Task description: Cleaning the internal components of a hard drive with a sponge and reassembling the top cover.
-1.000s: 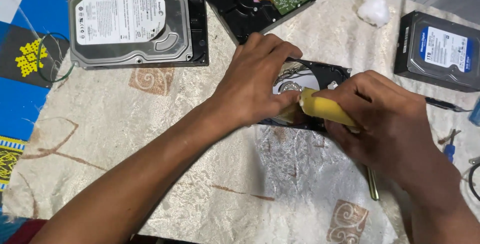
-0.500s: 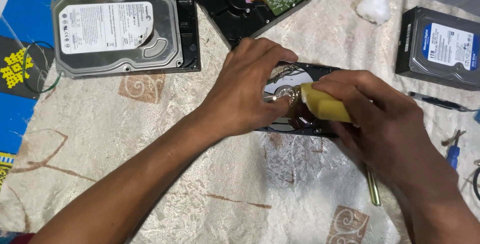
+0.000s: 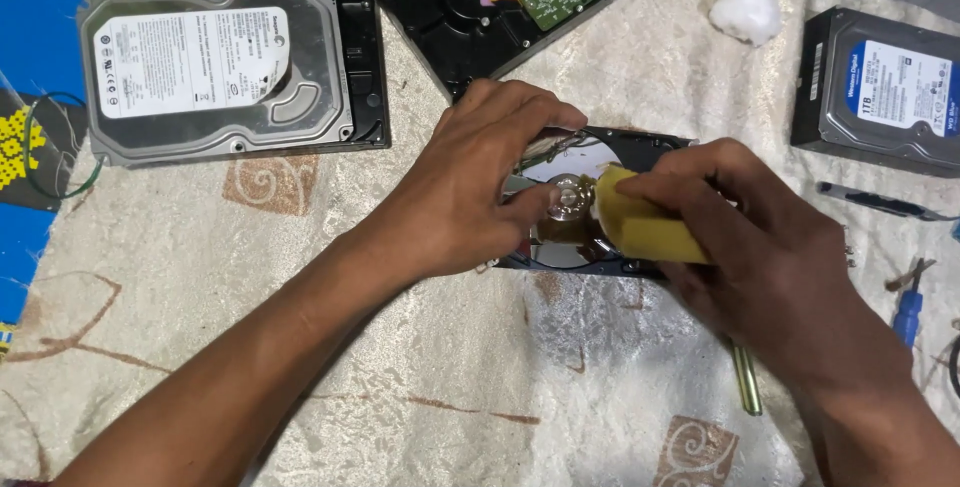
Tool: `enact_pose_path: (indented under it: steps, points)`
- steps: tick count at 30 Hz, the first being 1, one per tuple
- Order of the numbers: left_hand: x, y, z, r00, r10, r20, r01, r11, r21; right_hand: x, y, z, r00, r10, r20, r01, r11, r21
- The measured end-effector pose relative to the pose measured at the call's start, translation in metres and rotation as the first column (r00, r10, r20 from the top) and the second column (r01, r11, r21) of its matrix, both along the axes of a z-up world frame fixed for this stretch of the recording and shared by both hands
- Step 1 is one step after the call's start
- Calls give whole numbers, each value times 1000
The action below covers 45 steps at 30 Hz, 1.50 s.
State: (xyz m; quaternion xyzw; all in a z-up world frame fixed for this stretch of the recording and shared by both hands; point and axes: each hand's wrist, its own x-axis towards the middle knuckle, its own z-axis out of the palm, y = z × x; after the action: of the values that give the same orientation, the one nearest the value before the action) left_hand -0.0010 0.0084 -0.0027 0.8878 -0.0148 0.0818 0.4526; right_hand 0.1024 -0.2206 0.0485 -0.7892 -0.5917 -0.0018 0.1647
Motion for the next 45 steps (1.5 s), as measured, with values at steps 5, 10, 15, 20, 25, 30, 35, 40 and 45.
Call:
enact_pose_path:
  steps: [5,10,15,20,25,30,35,40,45]
  points:
    - [0,0,-4,999,18,31,-18,1000,8,-8,4,-9,974,104,-203,-110,994,-17]
    - [1,-1,-6,999,30,44,-30,1000,0,-30,27,-3,717,-350,-603,238,936,-259]
    - [2,-3,-1,998,56,-31,-57,998,-37,-33,30,12,776,-413,-476,161,860,-484]
    - [4,-3,4,991,54,-120,-58,998,-29,-7,-3,21,974,168,-155,-193,966,-170]
    - [4,-2,6,988,63,-143,-73,995,-68,-28,16,17,945,-10,-328,-28,994,-110]
    - [5,-1,4,988,93,-122,-102,992,-71,-29,30,-16,951,279,134,-261,956,-136]
    - [5,-5,17,958,102,-266,-123,991,-62,-23,15,14,983,178,-33,-181,943,-280]
    - [0,1,-1,986,43,-159,-45,999,-9,-16,-9,50,938,-171,-301,155,985,-75]
    - [-8,17,10,975,-204,83,194,975,108,-1,-23,55,996,-86,-25,85,996,-36]
